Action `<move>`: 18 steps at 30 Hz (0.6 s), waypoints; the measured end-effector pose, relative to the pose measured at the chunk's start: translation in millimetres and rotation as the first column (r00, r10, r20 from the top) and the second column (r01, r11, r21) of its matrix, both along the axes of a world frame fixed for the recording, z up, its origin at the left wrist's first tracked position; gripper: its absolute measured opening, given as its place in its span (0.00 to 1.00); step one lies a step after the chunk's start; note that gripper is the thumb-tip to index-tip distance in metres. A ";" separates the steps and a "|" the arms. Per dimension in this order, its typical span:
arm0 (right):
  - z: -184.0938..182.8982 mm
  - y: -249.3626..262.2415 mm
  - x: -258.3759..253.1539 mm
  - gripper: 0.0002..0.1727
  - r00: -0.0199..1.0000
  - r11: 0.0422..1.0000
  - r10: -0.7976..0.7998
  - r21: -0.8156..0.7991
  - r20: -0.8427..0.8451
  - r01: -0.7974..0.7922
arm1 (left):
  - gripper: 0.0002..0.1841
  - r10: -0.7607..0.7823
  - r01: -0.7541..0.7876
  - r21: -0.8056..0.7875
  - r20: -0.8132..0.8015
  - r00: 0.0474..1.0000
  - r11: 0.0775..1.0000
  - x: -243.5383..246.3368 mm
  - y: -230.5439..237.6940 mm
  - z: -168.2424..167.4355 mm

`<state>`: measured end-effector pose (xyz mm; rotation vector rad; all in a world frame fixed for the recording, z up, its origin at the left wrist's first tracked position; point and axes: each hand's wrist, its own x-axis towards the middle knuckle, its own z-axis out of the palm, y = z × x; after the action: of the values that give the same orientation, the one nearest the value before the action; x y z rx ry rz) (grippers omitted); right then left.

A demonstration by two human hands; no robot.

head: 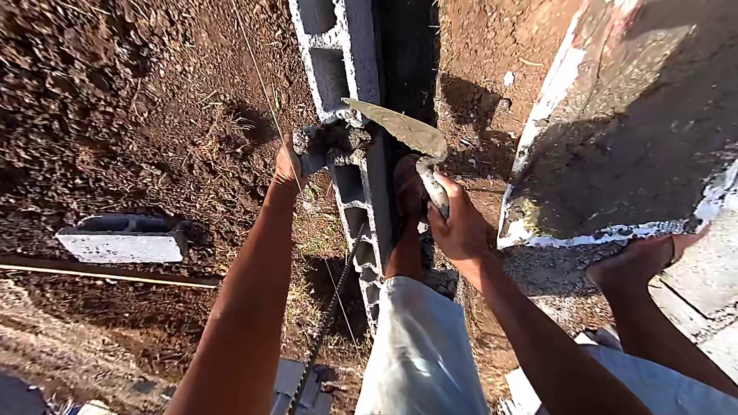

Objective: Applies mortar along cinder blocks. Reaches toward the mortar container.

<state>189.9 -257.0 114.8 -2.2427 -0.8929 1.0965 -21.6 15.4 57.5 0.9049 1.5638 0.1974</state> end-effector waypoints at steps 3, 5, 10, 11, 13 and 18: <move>-18.3 -8.2 1.5 0.36 0.977 0.981 -0.129 -0.167 -0.168 0.101 | 0.30 0.032 -0.032 -0.005 0.048 0.998 0.999 -4.6 1.2 -1.8; -53.0 -2.5 -2.0 0.35 0.968 0.963 -0.164 -0.243 -0.189 0.116 | 0.30 0.052 -0.052 0.000 0.041 0.998 0.999 -4.8 2.6 -4.8; -142.1 25.1 -43.0 0.37 0.954 0.952 -0.218 -0.259 -0.204 0.162 | 0.30 0.087 -0.088 0.001 0.082 0.993 0.996 -12.3 3.8 -11.6; -153.8 32.5 -53.8 0.38 0.960 0.952 -0.212 -0.260 -0.184 0.161 | 0.31 0.085 -0.086 0.006 0.102 0.991 0.996 -16.7 4.7 -13.6; -171.4 52.2 -69.9 0.38 0.971 0.944 -0.202 -0.290 -0.125 0.159 | 0.31 0.090 -0.091 0.001 0.137 0.987 0.996 -24.2 7.4 -15.9; -181.7 94.9 -75.5 0.39 0.951 0.898 -0.291 -0.373 -0.105 0.233 | 0.32 0.094 -0.094 -0.007 0.109 0.990 0.996 -29.1 10.4 -17.0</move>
<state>114.4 -162.1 -66.9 -2.4272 -0.3257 1.3693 -50.6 25.8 40.4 0.8061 1.5061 0.3077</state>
